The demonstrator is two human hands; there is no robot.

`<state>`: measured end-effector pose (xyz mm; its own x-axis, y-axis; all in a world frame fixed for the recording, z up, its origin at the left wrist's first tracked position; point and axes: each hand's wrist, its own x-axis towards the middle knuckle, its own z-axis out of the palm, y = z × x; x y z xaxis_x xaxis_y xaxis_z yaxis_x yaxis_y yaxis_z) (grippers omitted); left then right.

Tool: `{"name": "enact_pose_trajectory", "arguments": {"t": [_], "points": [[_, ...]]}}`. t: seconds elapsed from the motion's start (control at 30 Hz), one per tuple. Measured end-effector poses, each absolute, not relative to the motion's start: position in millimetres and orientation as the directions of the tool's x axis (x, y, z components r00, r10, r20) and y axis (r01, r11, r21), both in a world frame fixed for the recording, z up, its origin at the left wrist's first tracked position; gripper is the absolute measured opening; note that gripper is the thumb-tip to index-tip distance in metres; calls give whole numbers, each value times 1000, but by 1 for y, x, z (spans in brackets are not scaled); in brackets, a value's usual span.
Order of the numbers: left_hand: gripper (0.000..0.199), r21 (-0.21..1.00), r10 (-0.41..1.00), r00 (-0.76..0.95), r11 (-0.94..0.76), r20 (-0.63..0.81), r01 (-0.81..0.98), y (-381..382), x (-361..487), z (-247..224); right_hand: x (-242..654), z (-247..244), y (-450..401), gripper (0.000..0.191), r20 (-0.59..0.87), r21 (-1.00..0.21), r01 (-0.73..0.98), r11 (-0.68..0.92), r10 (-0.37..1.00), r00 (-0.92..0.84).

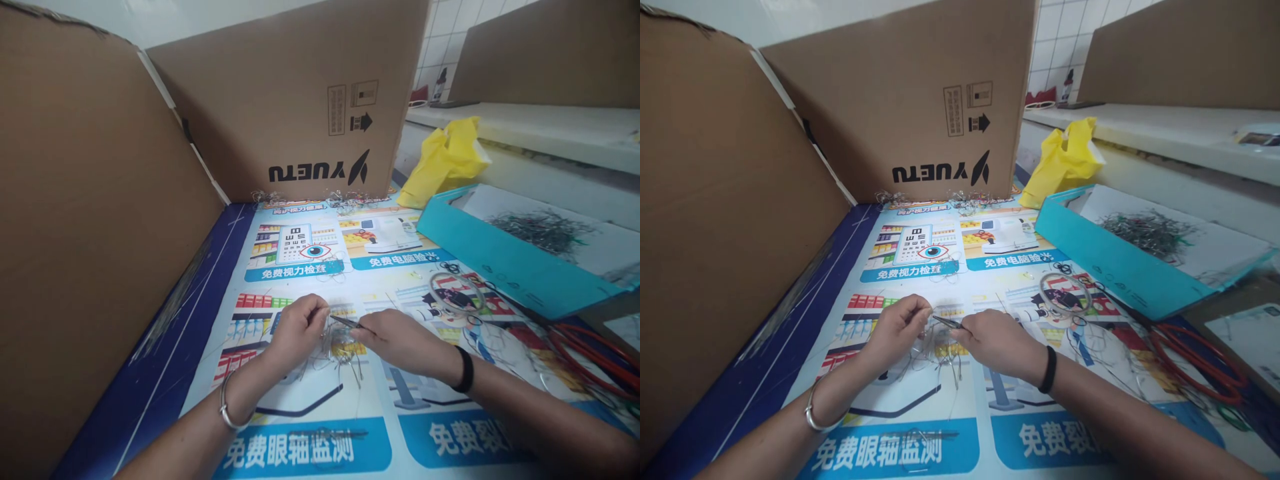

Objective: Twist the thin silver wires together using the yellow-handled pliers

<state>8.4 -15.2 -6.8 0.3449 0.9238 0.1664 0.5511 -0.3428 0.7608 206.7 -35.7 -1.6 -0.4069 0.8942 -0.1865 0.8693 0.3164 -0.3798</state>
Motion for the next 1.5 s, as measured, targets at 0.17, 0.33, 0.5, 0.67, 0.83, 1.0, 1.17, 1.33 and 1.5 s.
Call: {"name": "enact_pose_trajectory", "arguments": {"t": [0.17,0.33,0.5,0.67,0.83,1.0,1.17,1.33,1.5], "points": [[13,753,927,338,-340,165,564,-15,7,-7,206,2,-39,44,-168,-379,863,333,892,-419],[13,768,928,323,-343,187,541,-17,8,-11,207,5,-41,43,-173,-387,870,307,902,-396],[13,785,926,322,-344,194,516,-16,8,-13,207,1,-40,44,-156,-401,865,301,908,-389],[13,790,935,304,-324,183,521,-15,8,-14,207,1,-40,44,-158,-411,860,301,906,-393],[13,790,932,313,-330,184,517,-16,9,-13,207,0,-40,44,-160,-419,861,289,910,-383],[14,790,930,320,-332,182,515,-16,9,-13,207,0,-40,43,-163,-426,860,280,912,-377],[13,789,929,320,-335,186,515,-16,9,-15,207,0,-39,43,-168,-436,855,281,908,-385],[13,783,928,323,-340,188,520,-16,8,-15,207,1,-39,44,-177,-430,858,283,905,-387],[14,744,916,344,-374,204,554,-17,8,-12,206,0,-38,41,-185,-384,877,290,906,-381]]}}
